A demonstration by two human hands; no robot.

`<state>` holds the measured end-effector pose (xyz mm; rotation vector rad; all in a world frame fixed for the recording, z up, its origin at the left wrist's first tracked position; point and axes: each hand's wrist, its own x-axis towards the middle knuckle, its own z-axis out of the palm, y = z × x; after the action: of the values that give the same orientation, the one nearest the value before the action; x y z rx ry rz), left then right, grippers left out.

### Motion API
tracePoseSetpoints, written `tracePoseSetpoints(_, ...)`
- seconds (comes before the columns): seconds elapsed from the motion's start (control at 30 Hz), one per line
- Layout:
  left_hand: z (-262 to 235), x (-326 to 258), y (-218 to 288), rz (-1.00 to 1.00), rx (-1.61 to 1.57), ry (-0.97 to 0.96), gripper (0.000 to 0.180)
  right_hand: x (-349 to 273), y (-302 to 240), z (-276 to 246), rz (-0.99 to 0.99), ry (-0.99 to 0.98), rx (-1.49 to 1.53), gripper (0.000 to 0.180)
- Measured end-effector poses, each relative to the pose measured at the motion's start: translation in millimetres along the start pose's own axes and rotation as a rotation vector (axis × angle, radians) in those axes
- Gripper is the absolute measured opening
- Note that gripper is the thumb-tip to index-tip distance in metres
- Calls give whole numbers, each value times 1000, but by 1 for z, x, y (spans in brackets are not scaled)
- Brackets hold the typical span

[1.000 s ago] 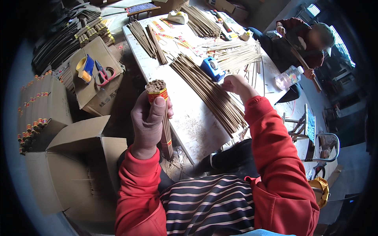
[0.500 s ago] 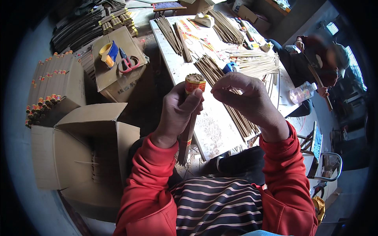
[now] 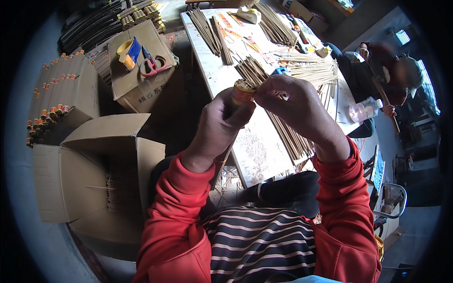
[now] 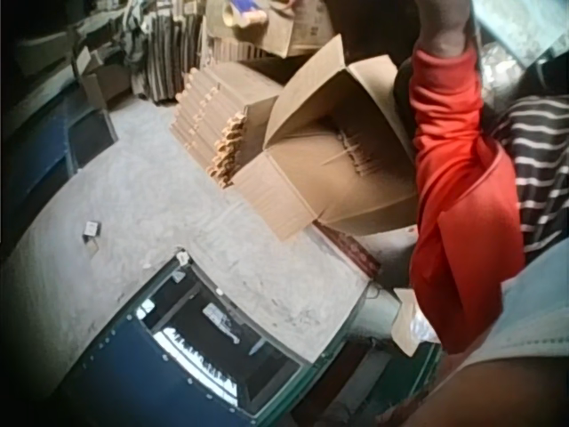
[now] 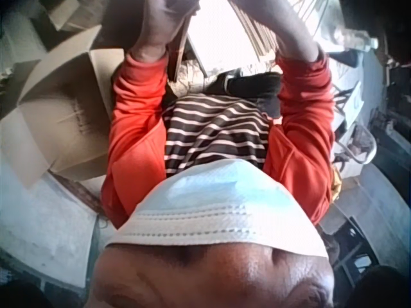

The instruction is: The person gathers thin wooden sticks, aligns them into bundles, and wraps a small paper label around the top to secure them. The person places the finished bundles into a cardboard box and repeats the process with new sticks from the table.

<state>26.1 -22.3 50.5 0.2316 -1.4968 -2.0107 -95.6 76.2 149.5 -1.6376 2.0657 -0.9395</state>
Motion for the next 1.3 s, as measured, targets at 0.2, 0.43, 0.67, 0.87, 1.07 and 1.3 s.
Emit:
tracePoseSetpoints(0.2, 6, 1, -2, 29, 62, 5, 19, -2, 1, -4, 28, 12, -56, 17)
tracePoseSetpoints(0.43, 15, -1, -5, 115, 150, 55, 14, -3, 1, -5, 96, 41, -64, 23)
tracePoseSetpoints(0.67, 21, -2, -8, 115, 100, 58, 14, -6, 2, -8, 157, 43, -11, 26)
tracePoseSetpoints(0.87, 22, -5, -2, 116, 31, 12, 23, -5, 12, -12, 184, 28, -97, 38)
tracePoseSetpoints(1.07, 17, -8, 6, -68, -319, -173, 31, -2, 29, -11, -29, 4, 78, 49)
tracePoseSetpoints(1.3, 14, -9, -4, -207, -758, -439, 40, 1, 37, -9, -226, -188, 462, 43)
